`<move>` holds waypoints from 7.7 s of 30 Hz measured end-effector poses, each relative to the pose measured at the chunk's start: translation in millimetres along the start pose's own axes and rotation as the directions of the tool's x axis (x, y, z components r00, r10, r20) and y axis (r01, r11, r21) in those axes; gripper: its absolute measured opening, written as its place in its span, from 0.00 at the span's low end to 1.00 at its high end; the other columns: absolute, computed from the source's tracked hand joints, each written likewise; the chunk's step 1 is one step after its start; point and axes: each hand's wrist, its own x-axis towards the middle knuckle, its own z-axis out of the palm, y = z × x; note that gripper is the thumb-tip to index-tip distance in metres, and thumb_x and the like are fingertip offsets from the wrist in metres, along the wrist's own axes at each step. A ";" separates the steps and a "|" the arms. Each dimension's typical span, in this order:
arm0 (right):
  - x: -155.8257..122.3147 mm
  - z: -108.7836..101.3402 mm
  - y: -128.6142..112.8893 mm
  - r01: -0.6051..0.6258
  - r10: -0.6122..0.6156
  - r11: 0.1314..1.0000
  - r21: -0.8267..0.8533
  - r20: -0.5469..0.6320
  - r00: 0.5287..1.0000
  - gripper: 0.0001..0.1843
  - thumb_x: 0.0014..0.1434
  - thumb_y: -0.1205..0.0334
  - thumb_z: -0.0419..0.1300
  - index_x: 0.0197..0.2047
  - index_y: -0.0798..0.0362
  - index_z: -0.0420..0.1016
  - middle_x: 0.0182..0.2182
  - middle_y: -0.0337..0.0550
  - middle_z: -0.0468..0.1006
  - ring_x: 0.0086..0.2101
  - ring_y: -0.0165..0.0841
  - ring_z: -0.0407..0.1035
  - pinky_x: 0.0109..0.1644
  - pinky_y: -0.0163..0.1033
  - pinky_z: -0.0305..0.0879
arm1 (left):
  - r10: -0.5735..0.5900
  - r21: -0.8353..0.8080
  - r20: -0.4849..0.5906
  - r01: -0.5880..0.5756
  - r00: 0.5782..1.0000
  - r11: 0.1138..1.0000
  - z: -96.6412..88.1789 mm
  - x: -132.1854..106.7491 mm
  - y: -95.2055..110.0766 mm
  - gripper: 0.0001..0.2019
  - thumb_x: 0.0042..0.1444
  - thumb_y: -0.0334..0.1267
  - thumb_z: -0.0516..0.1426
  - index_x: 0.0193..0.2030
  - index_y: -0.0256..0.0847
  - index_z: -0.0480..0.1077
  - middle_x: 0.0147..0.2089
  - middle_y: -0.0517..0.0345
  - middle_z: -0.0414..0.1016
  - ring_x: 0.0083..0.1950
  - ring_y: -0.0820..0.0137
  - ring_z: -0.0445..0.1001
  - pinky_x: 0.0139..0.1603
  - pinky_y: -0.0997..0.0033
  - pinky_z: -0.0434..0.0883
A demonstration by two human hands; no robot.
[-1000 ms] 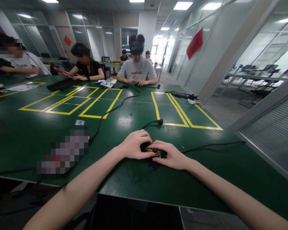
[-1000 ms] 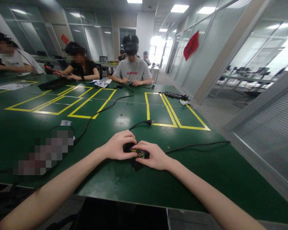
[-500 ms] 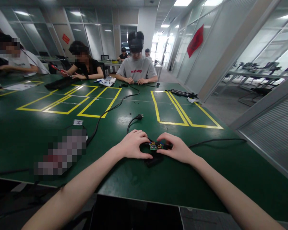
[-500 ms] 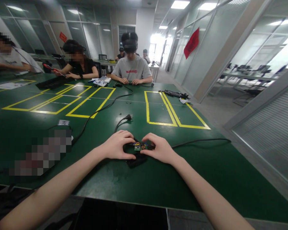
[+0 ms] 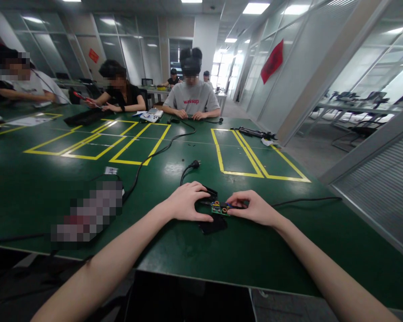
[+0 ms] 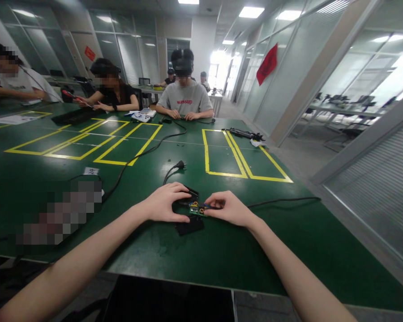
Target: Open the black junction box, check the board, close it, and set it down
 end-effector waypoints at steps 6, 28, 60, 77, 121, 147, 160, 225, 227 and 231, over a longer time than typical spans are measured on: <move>5.9 11.3 4.7 0.149 -0.157 0.971 -0.189 -0.027 0.987 0.15 0.65 0.51 0.62 0.42 0.53 0.84 0.33 0.46 0.81 0.33 0.35 0.74 0.37 0.39 0.66 | 0.010 -0.056 0.002 -0.010 1.000 0.998 3.4 1.4 0.0 0.33 0.53 0.57 0.67 0.60 0.39 0.75 0.59 0.45 0.78 0.60 0.55 0.74 0.60 0.59 0.72; 11.8 26.2 8.0 0.099 -0.150 0.950 -0.295 -0.154 0.977 0.09 0.64 0.57 0.64 0.42 0.51 0.84 0.35 0.44 0.80 0.35 0.36 0.75 0.37 0.39 0.69 | -0.040 -0.172 -0.104 0.021 0.994 0.985 1.4 -1.3 -18.7 0.23 0.49 0.47 0.71 0.51 0.44 0.78 0.55 0.49 0.77 0.56 0.58 0.76 0.57 0.59 0.75; 13.3 20.6 7.5 0.081 -0.119 0.964 -0.255 -0.137 0.983 0.11 0.63 0.61 0.63 0.48 0.51 0.82 0.40 0.46 0.81 0.38 0.36 0.75 0.41 0.39 0.70 | -0.039 -0.435 0.166 0.109 0.985 0.894 -17.8 -7.5 -23.9 0.20 0.44 0.29 0.62 0.47 0.41 0.75 0.49 0.55 0.75 0.52 0.62 0.73 0.57 0.63 0.70; 12.2 17.7 13.0 0.102 -0.137 0.969 -0.226 -0.143 0.980 0.12 0.62 0.61 0.62 0.48 0.51 0.81 0.40 0.47 0.80 0.37 0.36 0.75 0.40 0.40 0.72 | -0.083 -0.382 -0.004 0.075 0.997 0.921 1.0 -4.5 -14.9 0.14 0.49 0.29 0.63 0.44 0.41 0.79 0.48 0.53 0.78 0.53 0.61 0.76 0.60 0.59 0.72; 6.7 -1.0 9.1 0.143 -0.156 0.964 -0.223 -0.042 0.987 0.17 0.67 0.56 0.57 0.30 0.52 0.79 0.27 0.42 0.79 0.28 0.33 0.71 0.34 0.37 0.61 | -0.148 -0.255 -0.074 0.124 0.986 0.959 0.6 -5.2 -5.1 0.06 0.56 0.30 0.59 0.38 0.40 0.77 0.34 0.58 0.78 0.34 0.71 0.74 0.37 0.73 0.69; 20.9 11.9 37.6 -0.045 -0.142 0.902 -0.430 -0.394 0.908 0.18 0.63 0.49 0.63 0.50 0.50 0.82 0.47 0.51 0.80 0.46 0.44 0.73 0.50 0.50 0.70 | -0.179 -0.065 -0.173 0.170 0.969 0.983 7.9 1.3 -7.1 0.10 0.59 0.35 0.58 0.47 0.43 0.75 0.51 0.53 0.78 0.53 0.60 0.76 0.55 0.59 0.74; 23.4 17.4 24.2 -0.009 0.025 0.999 0.046 -0.352 0.936 0.11 0.56 0.55 0.64 0.40 0.51 0.75 0.36 0.43 0.82 0.35 0.36 0.74 0.37 0.41 0.67 | -0.193 -0.133 -0.133 0.176 0.972 0.975 11.8 -1.6 -12.1 0.18 0.55 0.37 0.63 0.53 0.41 0.78 0.65 0.45 0.73 0.65 0.53 0.72 0.68 0.46 0.68; 9.3 12.4 4.1 0.151 -0.176 0.966 -0.211 -0.109 0.978 0.22 0.51 0.59 0.72 0.49 0.50 0.75 0.44 0.47 0.80 0.42 0.40 0.75 0.46 0.44 0.72 | -0.205 -0.330 -0.088 0.165 0.975 0.929 11.5 1.0 -3.1 0.14 0.53 0.35 0.65 0.46 0.43 0.70 0.44 0.57 0.79 0.44 0.63 0.77 0.46 0.64 0.73; 9.5 14.5 2.2 0.162 -0.197 0.948 -0.274 -0.106 0.975 0.20 0.52 0.61 0.70 0.49 0.51 0.74 0.42 0.46 0.79 0.40 0.39 0.74 0.44 0.43 0.71 | -0.206 -0.324 -0.087 0.168 0.975 0.931 11.2 1.3 -2.8 0.14 0.53 0.37 0.65 0.46 0.43 0.70 0.44 0.57 0.79 0.44 0.63 0.77 0.46 0.64 0.73; 10.6 19.0 -4.2 0.239 -0.297 0.862 -0.447 -0.063 0.953 0.17 0.55 0.62 0.66 0.48 0.53 0.72 0.40 0.49 0.79 0.39 0.40 0.73 0.43 0.43 0.70 | -0.189 -0.308 -0.090 0.153 0.978 0.939 8.9 1.7 0.2 0.13 0.55 0.37 0.63 0.47 0.43 0.69 0.44 0.56 0.78 0.44 0.63 0.77 0.46 0.65 0.73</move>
